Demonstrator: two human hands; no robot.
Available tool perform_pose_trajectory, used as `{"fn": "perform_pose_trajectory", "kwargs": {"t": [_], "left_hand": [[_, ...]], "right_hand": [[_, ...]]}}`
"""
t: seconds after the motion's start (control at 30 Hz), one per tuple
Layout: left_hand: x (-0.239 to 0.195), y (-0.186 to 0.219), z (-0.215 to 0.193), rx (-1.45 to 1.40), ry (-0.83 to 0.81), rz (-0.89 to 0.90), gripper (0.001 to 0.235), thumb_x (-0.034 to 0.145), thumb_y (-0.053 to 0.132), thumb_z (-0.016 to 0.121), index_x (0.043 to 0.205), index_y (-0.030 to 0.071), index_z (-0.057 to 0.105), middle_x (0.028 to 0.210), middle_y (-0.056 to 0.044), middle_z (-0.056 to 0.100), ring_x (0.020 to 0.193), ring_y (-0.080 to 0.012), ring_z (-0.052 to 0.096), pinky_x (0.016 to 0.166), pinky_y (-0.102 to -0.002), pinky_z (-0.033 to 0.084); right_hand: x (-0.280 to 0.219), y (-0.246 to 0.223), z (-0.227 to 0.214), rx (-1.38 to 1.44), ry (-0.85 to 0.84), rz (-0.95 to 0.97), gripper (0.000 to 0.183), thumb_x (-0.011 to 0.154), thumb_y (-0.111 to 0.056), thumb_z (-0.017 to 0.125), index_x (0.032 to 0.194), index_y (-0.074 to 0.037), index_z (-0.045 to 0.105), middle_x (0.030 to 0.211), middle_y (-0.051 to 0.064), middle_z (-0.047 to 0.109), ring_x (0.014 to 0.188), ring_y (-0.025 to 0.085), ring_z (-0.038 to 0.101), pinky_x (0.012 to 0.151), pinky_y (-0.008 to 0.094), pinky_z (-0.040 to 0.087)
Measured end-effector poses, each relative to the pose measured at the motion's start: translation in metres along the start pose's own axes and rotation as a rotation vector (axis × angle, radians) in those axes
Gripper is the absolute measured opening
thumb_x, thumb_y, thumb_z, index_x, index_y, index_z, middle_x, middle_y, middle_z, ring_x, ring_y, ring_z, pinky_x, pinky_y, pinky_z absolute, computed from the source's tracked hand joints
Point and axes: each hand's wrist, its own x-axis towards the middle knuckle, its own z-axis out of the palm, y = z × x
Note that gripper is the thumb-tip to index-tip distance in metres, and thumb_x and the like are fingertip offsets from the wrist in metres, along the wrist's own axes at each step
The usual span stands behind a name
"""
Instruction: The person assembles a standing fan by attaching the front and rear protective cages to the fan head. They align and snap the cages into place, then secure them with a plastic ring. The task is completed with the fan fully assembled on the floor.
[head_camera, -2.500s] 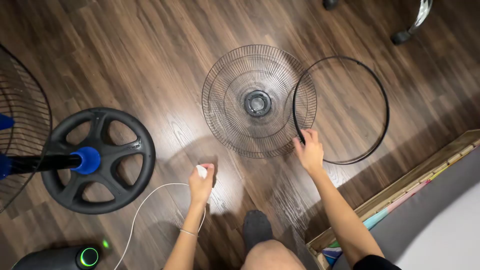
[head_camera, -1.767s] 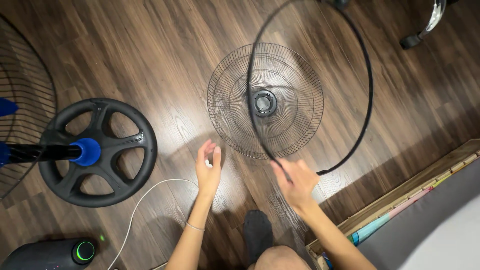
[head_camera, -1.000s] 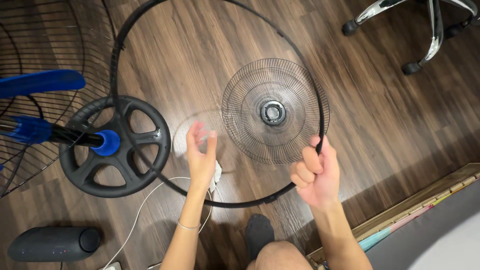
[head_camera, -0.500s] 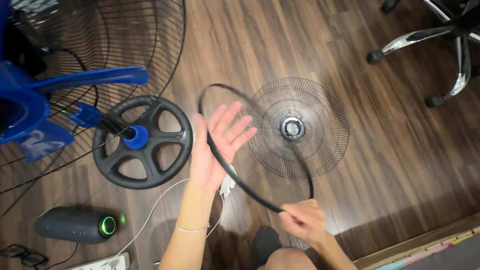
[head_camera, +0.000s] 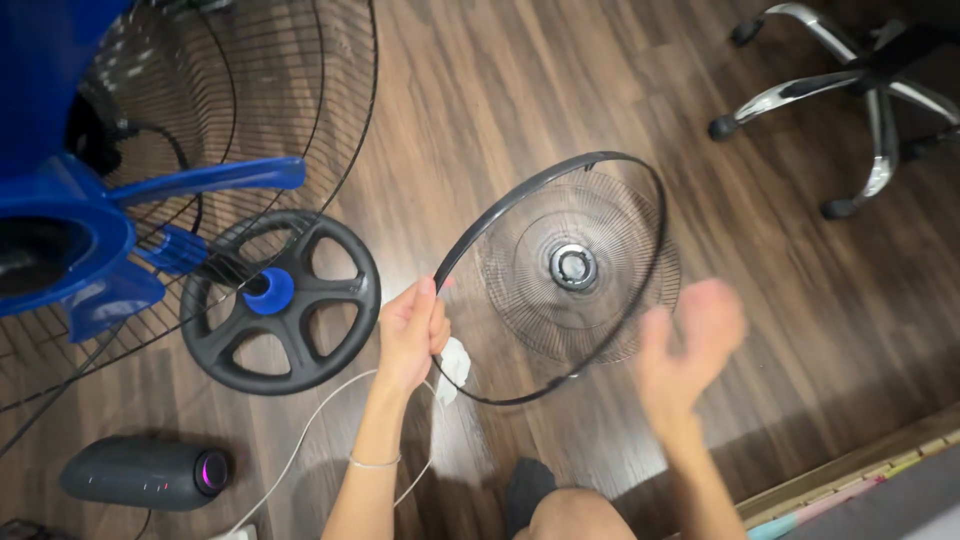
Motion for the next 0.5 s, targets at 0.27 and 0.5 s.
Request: {"fn": "perform_pose_trajectory", "kwargs": {"t": [0.27,0.5], "left_hand": [[0.001,0.008,-0.017,-0.169,-0.031,-0.001,0.034,0.109,0.038,0.047,0.11,0.008,0.063,0.057,0.007,0.023,0.044,-0.0062,0.018,0.042,-0.028,0.017],[0.012,-0.003,-0.025,-0.445,0.208,-0.034,0.03,0.107,0.05,0.046,0.111,0.026,0.064,0.057,0.008,0.017,0.043,-0.0068,0.013,0.041,-0.027,0.014]], "right_hand": [[-0.006,0.133,0.021,0.184,-0.274,0.633,0.044,0.115,-0.03,0.051,0.142,0.004,0.056,0.112,0.022,0.064,0.098,0.031,0.061,0.089,0.041,0.048],[-0.038,0.073,-0.021,1.038,-0.416,1.27,0.061,0.106,-0.044,0.031,0.148,-0.001,0.041,0.109,0.019,0.07,0.089,0.034,0.074,0.073,0.053,0.062]]}}
